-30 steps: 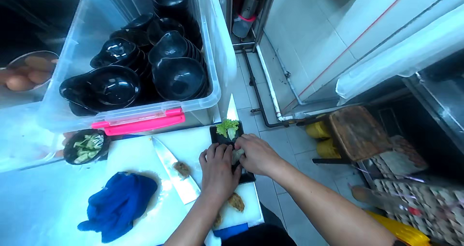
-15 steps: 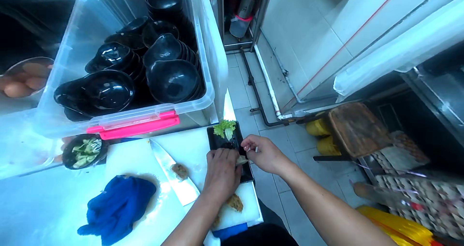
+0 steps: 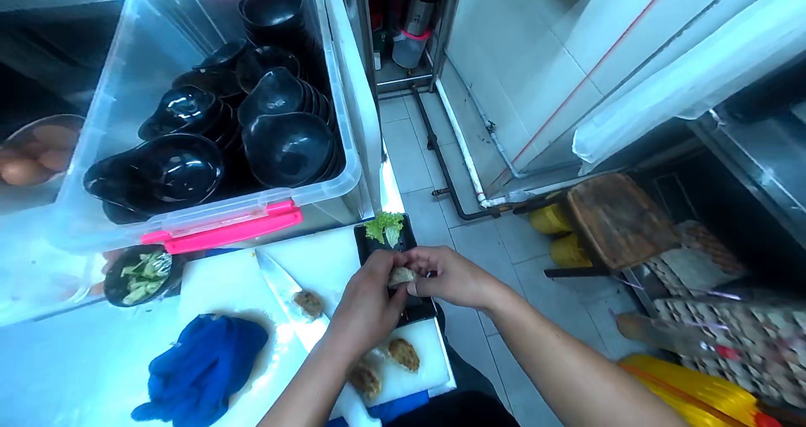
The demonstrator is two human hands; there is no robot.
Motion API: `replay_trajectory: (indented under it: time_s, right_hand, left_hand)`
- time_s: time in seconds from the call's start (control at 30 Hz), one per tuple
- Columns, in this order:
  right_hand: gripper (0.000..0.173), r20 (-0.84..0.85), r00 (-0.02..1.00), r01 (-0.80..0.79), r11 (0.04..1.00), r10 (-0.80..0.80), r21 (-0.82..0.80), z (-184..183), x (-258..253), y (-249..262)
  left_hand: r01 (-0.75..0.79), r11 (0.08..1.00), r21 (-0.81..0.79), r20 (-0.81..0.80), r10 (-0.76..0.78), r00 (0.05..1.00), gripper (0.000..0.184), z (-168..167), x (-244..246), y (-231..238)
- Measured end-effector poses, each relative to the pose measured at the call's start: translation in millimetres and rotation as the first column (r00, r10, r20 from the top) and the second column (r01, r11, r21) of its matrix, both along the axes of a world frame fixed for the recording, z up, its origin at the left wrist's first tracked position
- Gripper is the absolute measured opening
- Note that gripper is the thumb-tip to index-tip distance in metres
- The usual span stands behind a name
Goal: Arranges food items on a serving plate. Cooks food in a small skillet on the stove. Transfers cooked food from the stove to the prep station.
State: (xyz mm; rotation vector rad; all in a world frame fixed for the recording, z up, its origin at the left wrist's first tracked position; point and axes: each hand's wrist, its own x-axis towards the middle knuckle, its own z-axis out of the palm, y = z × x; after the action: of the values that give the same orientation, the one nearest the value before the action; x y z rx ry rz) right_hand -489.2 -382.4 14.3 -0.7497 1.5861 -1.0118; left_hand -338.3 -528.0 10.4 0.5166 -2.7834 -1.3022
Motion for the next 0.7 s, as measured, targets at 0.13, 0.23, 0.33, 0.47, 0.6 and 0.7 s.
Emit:
replay_trajectory:
  time_s: [0.13,0.23,0.33,0.47,0.6,0.7]
  right_hand:
    - [0.027,0.195,0.949,0.240,0.969,-0.247,0.059,-2.2,9.6,-3.1]
    - [0.024,0.257,0.846,0.452,0.884,-0.468,0.122,3.0,17.8,-11.2]
    - [0.024,0.248,0.692,0.657,0.734,-0.678,0.176,9.1,27.7,-26.5]
    - [0.025,0.204,0.495,0.822,0.532,-0.844,0.205,12.0,42.5,-50.7]
    - [0.026,0.150,0.361,0.897,0.387,-0.920,0.215,12.5,57.7,-71.6]
    - [0.031,0.104,0.340,0.912,0.355,-0.935,0.207,12.9,67.6,-84.2]
  left_hand:
    - [-0.014,0.972,0.234,-0.067,0.031,0.997,0.037,0.9,1.4,-16.3]
    - [-0.087,0.996,-0.017,-0.172,0.083,0.982,0.033,-18.0,1.2,-32.7]
    - [-0.085,0.931,-0.355,-0.132,0.040,0.990,0.032,-37.3,-6.5,-39.0]
    - [-0.021,0.853,-0.522,-0.070,-0.018,0.997,0.031,-43.8,-16.4,-39.6]
    - [0.016,0.822,-0.569,-0.050,-0.054,0.997,0.031,-46.7,-18.7,-44.2]
    - [0.043,0.812,-0.583,-0.046,-0.085,0.995,0.030,-47.1,-16.8,-49.8]
